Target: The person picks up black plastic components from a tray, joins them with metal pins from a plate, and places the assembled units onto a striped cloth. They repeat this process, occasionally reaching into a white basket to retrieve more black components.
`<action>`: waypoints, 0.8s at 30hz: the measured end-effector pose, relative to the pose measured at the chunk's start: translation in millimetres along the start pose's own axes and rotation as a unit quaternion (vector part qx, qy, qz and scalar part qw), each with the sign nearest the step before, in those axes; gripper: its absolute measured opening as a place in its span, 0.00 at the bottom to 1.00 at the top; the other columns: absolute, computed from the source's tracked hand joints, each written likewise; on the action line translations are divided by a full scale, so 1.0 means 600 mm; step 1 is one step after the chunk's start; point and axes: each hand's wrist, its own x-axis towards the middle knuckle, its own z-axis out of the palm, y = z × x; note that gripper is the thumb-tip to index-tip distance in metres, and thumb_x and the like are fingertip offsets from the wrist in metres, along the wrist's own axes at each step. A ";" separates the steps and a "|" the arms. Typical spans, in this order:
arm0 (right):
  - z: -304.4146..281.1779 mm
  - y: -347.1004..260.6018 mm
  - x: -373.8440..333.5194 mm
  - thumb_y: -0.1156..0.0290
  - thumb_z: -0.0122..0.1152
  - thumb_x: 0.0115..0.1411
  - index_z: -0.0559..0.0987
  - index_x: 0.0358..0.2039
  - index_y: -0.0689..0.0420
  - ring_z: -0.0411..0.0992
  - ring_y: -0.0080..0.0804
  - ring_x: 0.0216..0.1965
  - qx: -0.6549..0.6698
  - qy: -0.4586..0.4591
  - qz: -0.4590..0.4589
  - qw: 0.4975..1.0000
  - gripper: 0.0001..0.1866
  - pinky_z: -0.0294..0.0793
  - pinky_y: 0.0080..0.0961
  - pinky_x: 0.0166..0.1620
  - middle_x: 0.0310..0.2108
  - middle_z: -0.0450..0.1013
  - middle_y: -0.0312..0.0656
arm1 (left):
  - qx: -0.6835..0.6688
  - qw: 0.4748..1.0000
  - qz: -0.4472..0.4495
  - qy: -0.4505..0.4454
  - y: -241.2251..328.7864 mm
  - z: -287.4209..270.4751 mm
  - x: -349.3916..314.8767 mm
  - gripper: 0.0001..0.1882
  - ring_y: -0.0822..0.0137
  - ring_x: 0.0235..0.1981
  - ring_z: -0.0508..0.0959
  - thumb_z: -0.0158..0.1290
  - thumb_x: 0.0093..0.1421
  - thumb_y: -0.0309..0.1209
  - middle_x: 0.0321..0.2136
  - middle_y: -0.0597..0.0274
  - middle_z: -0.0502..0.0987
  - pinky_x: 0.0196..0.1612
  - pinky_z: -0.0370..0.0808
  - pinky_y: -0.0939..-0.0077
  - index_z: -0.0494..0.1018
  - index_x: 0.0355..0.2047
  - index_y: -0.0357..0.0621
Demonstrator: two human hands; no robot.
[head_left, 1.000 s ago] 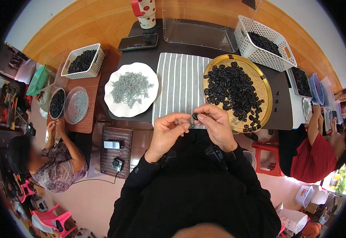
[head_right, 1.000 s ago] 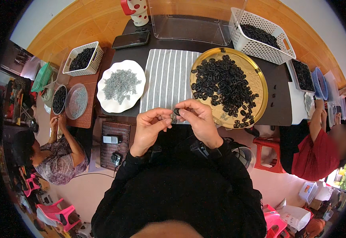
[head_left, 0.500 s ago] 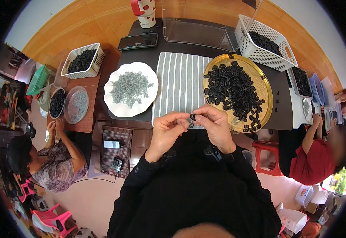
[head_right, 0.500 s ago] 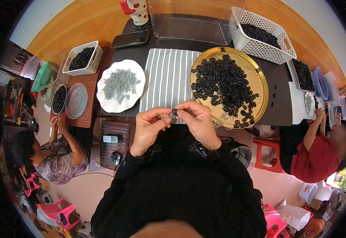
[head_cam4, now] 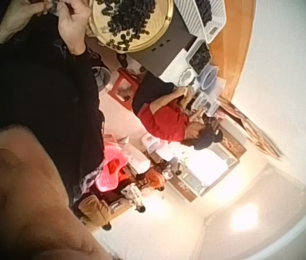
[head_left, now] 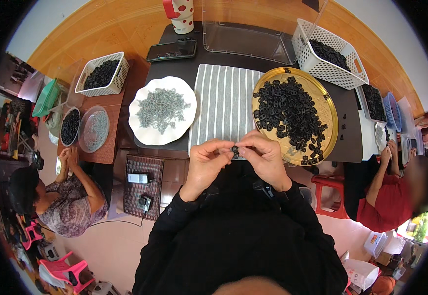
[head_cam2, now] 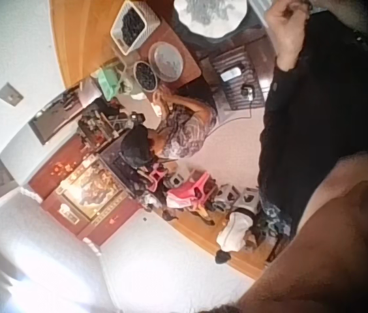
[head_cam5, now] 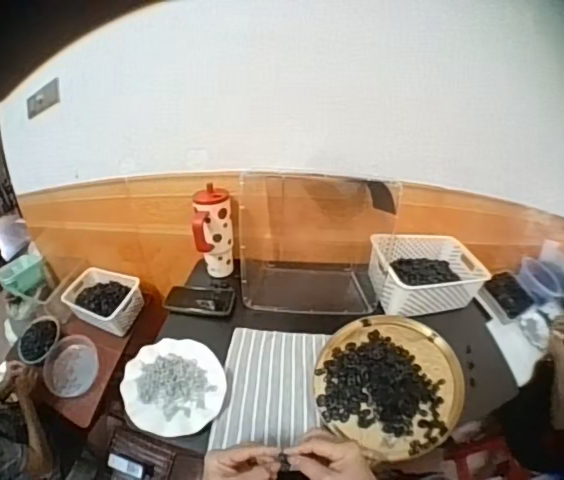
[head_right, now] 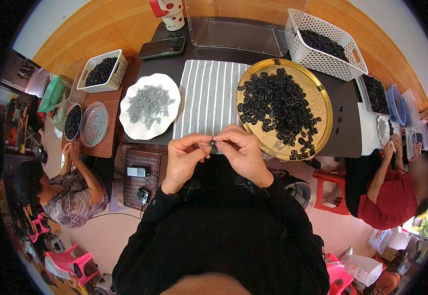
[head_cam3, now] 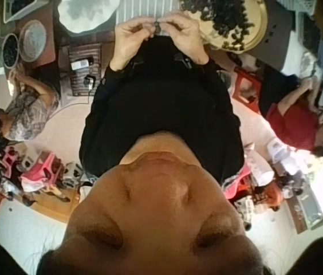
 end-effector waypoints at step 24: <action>0.013 -0.011 -0.021 0.87 0.63 0.51 0.78 0.43 0.63 0.72 0.25 0.32 -0.096 0.029 -0.095 0.990 0.17 0.72 0.19 0.33 0.33 0.72 0.40 | -0.073 0.997 0.039 0.000 -0.017 0.016 -0.012 0.13 0.75 0.29 0.75 0.55 0.59 0.16 0.31 0.62 0.76 0.30 0.72 0.85 0.77 0.45 0.35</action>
